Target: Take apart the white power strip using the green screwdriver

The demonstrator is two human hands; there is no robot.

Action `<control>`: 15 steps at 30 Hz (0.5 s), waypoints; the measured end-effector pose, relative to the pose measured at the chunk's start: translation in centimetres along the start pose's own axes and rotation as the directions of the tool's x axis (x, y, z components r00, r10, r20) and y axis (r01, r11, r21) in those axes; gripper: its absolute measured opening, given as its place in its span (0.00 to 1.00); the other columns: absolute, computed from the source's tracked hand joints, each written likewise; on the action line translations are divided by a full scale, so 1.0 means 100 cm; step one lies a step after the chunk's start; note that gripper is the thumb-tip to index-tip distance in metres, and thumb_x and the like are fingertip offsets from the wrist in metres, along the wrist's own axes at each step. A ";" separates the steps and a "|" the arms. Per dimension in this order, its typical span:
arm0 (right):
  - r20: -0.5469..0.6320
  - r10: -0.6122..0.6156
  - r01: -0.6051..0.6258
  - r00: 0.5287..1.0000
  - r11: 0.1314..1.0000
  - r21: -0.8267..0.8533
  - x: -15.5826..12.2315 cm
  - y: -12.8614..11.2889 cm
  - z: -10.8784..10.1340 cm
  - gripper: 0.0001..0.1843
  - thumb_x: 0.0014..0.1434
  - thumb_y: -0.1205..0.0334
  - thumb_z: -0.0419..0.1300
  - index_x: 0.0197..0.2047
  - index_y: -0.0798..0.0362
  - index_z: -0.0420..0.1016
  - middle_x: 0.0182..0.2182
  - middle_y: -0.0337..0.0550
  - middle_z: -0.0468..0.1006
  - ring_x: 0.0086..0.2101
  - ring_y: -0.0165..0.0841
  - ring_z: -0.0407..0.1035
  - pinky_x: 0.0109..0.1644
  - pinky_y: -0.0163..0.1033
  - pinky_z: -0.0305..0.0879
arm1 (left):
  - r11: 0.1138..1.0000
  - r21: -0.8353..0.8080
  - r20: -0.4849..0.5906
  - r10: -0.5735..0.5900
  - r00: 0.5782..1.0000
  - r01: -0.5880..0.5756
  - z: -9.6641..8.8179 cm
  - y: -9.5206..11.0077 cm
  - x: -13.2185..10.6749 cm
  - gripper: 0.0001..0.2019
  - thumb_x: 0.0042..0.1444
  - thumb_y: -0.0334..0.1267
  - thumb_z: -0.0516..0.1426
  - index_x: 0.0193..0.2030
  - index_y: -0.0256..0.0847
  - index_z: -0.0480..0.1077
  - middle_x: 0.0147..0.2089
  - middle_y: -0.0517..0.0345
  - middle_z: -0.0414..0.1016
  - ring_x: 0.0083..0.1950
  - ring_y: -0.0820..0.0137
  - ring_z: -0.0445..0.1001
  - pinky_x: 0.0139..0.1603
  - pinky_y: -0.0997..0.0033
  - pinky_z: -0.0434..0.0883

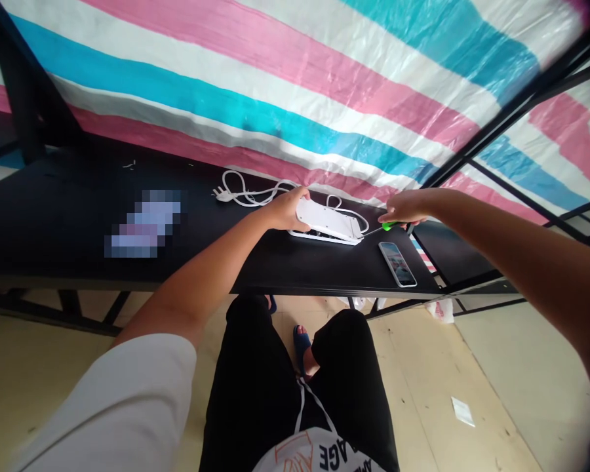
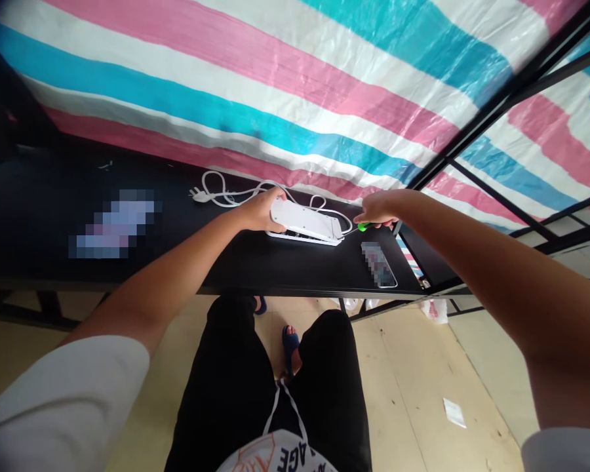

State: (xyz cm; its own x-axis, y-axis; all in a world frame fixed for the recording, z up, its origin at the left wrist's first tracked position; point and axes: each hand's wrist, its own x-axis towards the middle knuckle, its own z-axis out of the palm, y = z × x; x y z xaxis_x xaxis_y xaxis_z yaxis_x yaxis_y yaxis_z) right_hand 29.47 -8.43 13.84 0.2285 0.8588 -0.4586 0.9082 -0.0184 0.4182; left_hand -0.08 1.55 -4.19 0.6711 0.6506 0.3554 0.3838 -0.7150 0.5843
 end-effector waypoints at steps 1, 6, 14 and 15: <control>0.012 -0.010 0.011 1.000 0.999 -0.032 0.004 0.003 -0.001 0.27 0.74 0.43 0.58 0.38 0.59 0.82 0.35 0.58 0.84 0.32 0.43 0.78 0.41 0.47 0.71 | 1.000 0.001 -0.004 0.002 1.000 -0.002 0.000 -0.001 0.000 0.41 0.44 0.49 0.73 0.63 0.44 0.63 0.57 0.47 0.74 0.52 0.53 0.76 0.52 0.56 0.71; -0.063 -0.085 0.079 0.994 0.992 -0.099 0.013 0.019 -0.005 0.16 0.65 0.47 0.69 0.42 0.53 0.84 0.44 0.54 0.86 0.48 0.51 0.79 0.49 0.48 0.71 | 1.000 0.000 -0.011 0.004 1.000 -0.004 0.001 -0.002 0.001 0.40 0.43 0.50 0.73 0.62 0.44 0.64 0.57 0.47 0.74 0.54 0.53 0.75 0.53 0.56 0.71; 0.222 0.161 -0.197 0.961 0.969 0.150 0.005 0.008 -0.002 0.29 0.71 0.37 0.62 0.49 0.59 0.83 0.36 0.56 0.86 0.36 0.46 0.81 0.48 0.52 0.76 | 1.000 -0.007 -0.019 0.014 1.000 -0.014 0.000 0.000 -0.001 0.40 0.43 0.49 0.73 0.62 0.44 0.64 0.59 0.47 0.74 0.56 0.53 0.76 0.57 0.56 0.72; 0.197 0.145 -0.175 0.970 0.974 0.141 0.004 0.006 -0.003 0.32 0.71 0.34 0.59 0.44 0.58 0.84 0.34 0.56 0.86 0.37 0.46 0.80 0.49 0.53 0.76 | 1.000 -0.005 -0.022 0.017 1.000 -0.017 0.000 -0.001 0.000 0.40 0.43 0.49 0.72 0.62 0.44 0.64 0.60 0.47 0.73 0.56 0.53 0.76 0.57 0.55 0.72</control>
State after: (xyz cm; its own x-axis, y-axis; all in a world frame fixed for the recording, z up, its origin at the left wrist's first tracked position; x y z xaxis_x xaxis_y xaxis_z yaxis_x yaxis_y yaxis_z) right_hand 30.02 -7.95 14.14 0.4226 0.7288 -0.5388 0.8946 -0.2403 0.3766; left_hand -0.11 1.59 -4.25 0.6637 0.6436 0.3812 0.3689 -0.7250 0.5816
